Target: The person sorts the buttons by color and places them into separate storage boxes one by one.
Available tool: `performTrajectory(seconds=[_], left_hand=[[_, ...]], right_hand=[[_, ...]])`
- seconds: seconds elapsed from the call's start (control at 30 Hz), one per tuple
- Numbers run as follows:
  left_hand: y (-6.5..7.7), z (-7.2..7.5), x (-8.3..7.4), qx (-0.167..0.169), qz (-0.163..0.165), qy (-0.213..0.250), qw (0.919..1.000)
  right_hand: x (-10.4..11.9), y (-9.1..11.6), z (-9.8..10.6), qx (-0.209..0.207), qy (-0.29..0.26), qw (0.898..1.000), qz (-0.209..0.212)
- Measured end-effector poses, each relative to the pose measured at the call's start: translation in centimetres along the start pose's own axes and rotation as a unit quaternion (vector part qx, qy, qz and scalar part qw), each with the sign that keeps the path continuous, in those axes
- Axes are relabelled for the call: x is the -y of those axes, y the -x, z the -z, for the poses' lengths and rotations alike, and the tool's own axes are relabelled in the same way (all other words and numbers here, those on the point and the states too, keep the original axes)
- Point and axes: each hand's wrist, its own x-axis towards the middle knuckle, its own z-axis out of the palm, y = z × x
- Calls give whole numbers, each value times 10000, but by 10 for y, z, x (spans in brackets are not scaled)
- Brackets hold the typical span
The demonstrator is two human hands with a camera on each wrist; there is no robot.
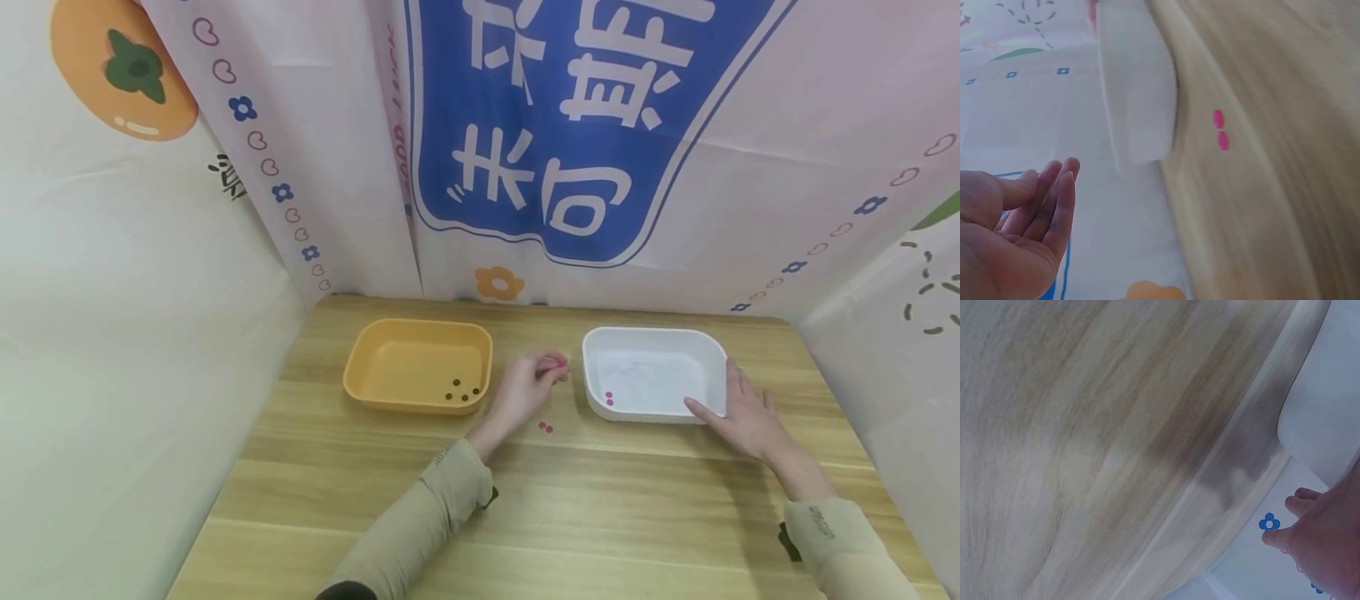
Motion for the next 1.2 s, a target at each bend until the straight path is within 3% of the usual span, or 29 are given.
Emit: performTrajectory(seconds=[0.33,0.6,0.87,1.2], left_hand=[[-7,2,-19,-151,112,554,9983],[-17,-12,-27,-55,-95,781,9969],[-27,-32,-35,-20,-733,407,9965],[-31,-48,-36,7,-1082,-83,9941]], right_hand=[[0,0,1,15,41,10000,12],[-1,-1,0,10,21,10000,16],[0,0,1,-14,11,10000,27],[0,1,1,44,-37,10000,21]])
